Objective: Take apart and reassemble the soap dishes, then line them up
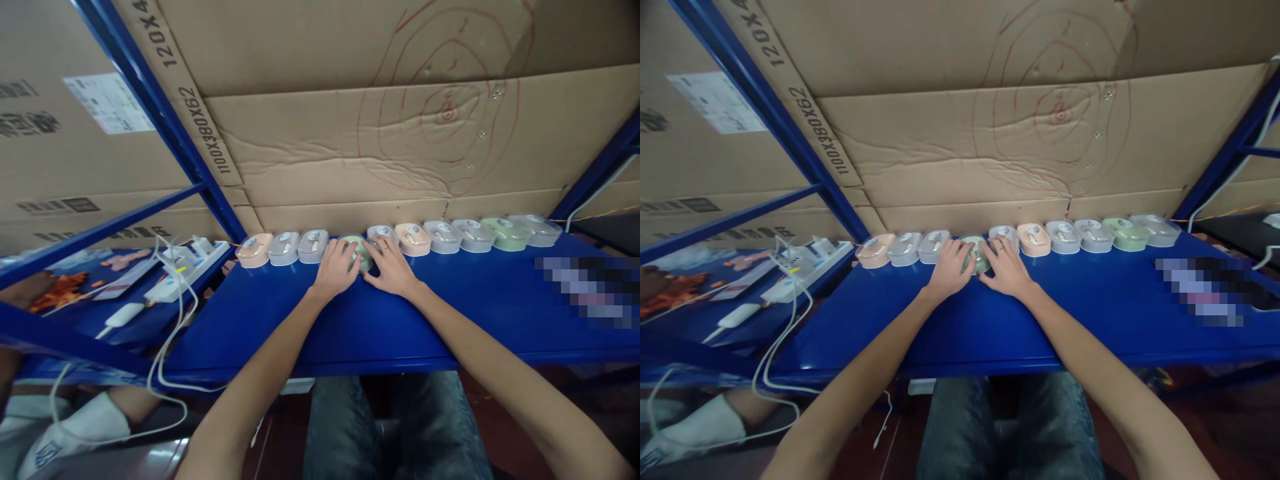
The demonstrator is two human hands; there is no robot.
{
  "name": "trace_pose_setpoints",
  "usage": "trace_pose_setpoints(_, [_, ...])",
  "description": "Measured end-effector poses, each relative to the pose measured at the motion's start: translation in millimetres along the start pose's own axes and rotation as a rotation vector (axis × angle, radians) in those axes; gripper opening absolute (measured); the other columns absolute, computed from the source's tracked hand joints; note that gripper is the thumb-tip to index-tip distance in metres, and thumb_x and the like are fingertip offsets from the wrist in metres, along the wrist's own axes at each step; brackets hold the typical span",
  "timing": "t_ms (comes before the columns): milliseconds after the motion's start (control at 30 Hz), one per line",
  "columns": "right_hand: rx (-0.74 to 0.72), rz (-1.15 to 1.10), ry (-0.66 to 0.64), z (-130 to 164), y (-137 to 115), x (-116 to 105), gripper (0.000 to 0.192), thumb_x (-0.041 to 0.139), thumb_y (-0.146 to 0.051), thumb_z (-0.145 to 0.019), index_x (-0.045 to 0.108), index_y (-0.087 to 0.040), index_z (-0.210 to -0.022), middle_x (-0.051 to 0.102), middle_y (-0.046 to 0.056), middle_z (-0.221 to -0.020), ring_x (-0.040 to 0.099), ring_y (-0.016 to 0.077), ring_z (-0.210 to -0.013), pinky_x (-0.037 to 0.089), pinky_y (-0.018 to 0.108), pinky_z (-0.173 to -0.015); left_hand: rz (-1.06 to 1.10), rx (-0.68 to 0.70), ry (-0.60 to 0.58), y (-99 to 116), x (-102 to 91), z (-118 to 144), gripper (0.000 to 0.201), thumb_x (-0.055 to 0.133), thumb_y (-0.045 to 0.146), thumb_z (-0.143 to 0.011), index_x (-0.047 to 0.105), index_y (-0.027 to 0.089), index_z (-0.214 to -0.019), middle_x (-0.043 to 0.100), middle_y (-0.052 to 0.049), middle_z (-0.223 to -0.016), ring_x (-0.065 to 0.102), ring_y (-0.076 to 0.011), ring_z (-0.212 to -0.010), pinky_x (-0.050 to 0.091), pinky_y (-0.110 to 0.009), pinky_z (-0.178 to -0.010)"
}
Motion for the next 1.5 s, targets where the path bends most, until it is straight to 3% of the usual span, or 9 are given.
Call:
trace_pose_setpoints(400, [0.006,-0.102,-0.013,-1.2,-29.1,-15.2,0.052,0.077,-0.061,-0.091,0.071,-0.02,-0.124,0.06,0.018,-0.131,0.056,0.037,-0.124,0.053,0.053,-0.109,0.008,-0.169,0.176,-27.2,-33.4,-9.5,0.02,0.062,0.035,-0.101,0.075,0.021,-0.106,0.07,-0.015,-0.101,0.061,-0.0391,-0.113,0.041,-0.054,-0.114])
trace_pose_setpoints(533, [0.049,-0.119,-0.01,-0.8,-34.8,-21.1,0.057,0.079,-0.068,-0.087,0.072,-0.021,-0.118,0.059,0.017,-0.126,0.058,0.036,-0.119,0.056,0.049,-0.101,0.023,-0.308,0.102,-32.0,-35.0,-7.2,0.021,0.064,0.04,-0.101,0.073,0.023,-0.094,0.057,-0.003,-0.065,0.065,-0.031,-0.078,0.049,-0.045,-0.095])
trace_pose_setpoints(633, [0.091,-0.181,-0.043,-0.9,-33.5,-21.4,0.045,0.071,-0.06,-0.096,0.071,-0.023,-0.123,0.059,0.015,-0.124,0.062,0.0321,-0.11,0.057,0.044,-0.089,-0.019,-0.344,0.048,-23.6,-31.8,-4.0,0.026,0.066,0.044,-0.1,0.071,0.023,-0.086,0.055,-0.002,-0.06,0.065,-0.0295,-0.071,0.051,-0.042,-0.086])
trace_pose_setpoints(733, [0.155,-0.327,0.004,-3.2,-26.9,-18.8,0.027,0.056,-0.04,-0.106,0.071,-0.023,-0.121,0.061,0.013,-0.121,0.065,0.027,-0.1,0.056,0.041,-0.086,-0.136,-0.402,-0.063,-13.5,-28.3,-2.3,0.034,0.06,0.051,-0.103,0.074,0.02,-0.101,0.065,-0.005,-0.069,0.07,-0.0302,-0.079,0.053,-0.04,-0.085])
trace_pose_setpoints(900, [0.288,-0.575,0.145,-7.4,-6.3,-11.4,0.015,0.055,-0.024,-0.099,0.068,-0.023,-0.091,0.067,0.005,-0.089,0.062,0.0208,-0.075,0.052,0.037,-0.076,-0.291,-0.393,-0.252,4.8,-23.5,-1.2,0.049,0.057,0.056,-0.103,0.071,0.018,-0.131,0.079,-0.014,-0.113,0.075,-0.0358,-0.108,0.056,-0.044,-0.094])
trace_pose_setpoints(1033, [0.336,-0.59,0.185,-7.8,11.4,-14.7,0.016,0.053,-0.022,-0.098,0.067,-0.023,-0.088,0.072,0.004,-0.088,0.064,0.0199,-0.073,0.05,0.035,-0.072,-0.267,-0.422,-0.363,15.2,-16.5,3.8,0.085,0.06,0.073,-0.097,0.054,0.013,-0.158,0.069,-0.024,-0.143,0.066,-0.0463,-0.132,0.052,-0.053,-0.106])
trace_pose_setpoints(1167, [0.351,-0.58,0.215,-6.3,18.2,-19.9,0.016,0.056,-0.026,-0.099,0.067,-0.023,-0.088,0.069,0.004,-0.088,0.064,0.0213,-0.077,0.051,0.036,-0.073,-0.235,-0.461,-0.451,21.1,-8.9,8.3,0.124,0.081,0.078,-0.073,0.037,0.011,-0.168,0.055,-0.034,-0.155,0.058,-0.058,-0.138,0.051,-0.062,-0.105])
trace_pose_setpoints(1333, [0.307,-0.59,0.199,-4.2,8.0,-16.6,0.017,0.062,-0.036,-0.1,0.07,-0.024,-0.108,0.067,0.008,-0.106,0.065,0.0219,-0.081,0.058,0.042,-0.081,-0.168,-0.433,-0.464,20.2,-13.3,6.9,0.118,0.083,0.053,-0.073,0.031,0.006,-0.168,0.059,-0.034,-0.148,0.059,-0.0562,-0.137,0.051,-0.064,-0.106])
trace_pose_setpoints(1500, [0.308,-0.669,0.285,-3.8,8.9,-24.5,0.054,0.08,-0.057,-0.089,0.067,-0.024,-0.13,0.066,0.014,-0.128,0.069,0.031,-0.112,0.058,0.051,-0.102,0.088,-0.249,-0.398,25.5,-32.2,-1.3,0.109,0.083,0.039,-0.072,0.034,0.017,-0.167,0.056,-0.023,-0.159,0.055,-0.0464,-0.145,0.048,-0.061,-0.117])
Point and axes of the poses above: each hand's wrist, its own z-axis away from the middle knuckle, its own x-axis out of the palm, y = z × x, the point moved 5 cm from there along -z, towards the middle knuckle
